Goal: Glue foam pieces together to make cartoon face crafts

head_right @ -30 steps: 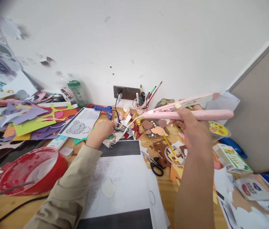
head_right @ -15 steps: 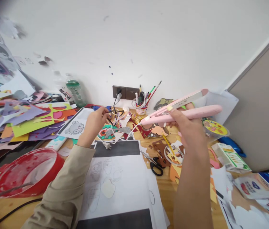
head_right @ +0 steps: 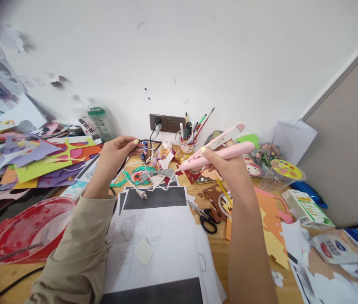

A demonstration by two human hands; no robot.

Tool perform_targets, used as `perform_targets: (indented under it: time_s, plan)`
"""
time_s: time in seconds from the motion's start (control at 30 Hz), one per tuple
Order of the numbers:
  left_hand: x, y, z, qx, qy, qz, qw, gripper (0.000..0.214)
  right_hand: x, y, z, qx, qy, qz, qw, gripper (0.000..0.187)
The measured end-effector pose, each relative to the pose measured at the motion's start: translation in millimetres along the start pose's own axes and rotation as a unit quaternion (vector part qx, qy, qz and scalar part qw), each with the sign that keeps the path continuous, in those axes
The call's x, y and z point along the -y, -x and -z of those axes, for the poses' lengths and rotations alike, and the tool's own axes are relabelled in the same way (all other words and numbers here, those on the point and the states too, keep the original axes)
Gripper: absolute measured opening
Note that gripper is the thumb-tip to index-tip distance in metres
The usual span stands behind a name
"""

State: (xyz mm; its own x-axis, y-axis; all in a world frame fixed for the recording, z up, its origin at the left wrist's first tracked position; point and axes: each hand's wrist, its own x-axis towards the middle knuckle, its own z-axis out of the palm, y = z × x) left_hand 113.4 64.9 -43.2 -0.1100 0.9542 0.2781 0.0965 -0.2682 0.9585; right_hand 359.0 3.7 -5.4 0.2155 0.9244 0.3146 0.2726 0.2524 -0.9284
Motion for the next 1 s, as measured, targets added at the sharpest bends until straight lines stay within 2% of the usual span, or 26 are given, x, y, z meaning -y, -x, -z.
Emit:
perform_targets:
  time_s: [0.13, 0.27, 0.43, 0.6, 0.83, 0.9, 1.0]
  plan:
    - [-8, 4, 2.7, 0.076, 0.05, 0.045, 0.995, 0.024, 1, 1, -1, -0.009, 0.009, -0.029, 1.0, 0.034]
    - [-10, 7, 3.6, 0.105, 0.109, 0.043, 0.988, 0.035, 2, 3, 4, 0.009, -0.005, -0.047, 0.999, 0.042]
    - [-14, 7, 2.2, 0.106, 0.199, 0.023, 0.974, 0.03, -3, 3, 7, 0.069, -0.002, -0.042, 0.997, 0.044]
    - [-16, 8, -0.7, 0.11, 0.246, 0.011, 0.963, 0.029, -10, 2, -8, 0.129, 0.041, -0.042, 0.99, 0.046]
    - [-12, 6, -0.7, 0.099, 0.263, -0.021, 0.959, 0.026, -14, 4, -32, 0.15, 0.099, 0.053, 0.982, 0.039]
    - [-11, 4, -0.4, 0.088, 0.263, -0.032, 0.96, 0.025, -13, 4, -34, 0.172, 0.109, 0.07, 0.977, 0.041]
    - [-8, 3, -0.1, 0.074, 0.262, -0.044, 0.961, 0.024, -13, 6, -36, 0.22, 0.145, 0.094, 0.96, 0.033]
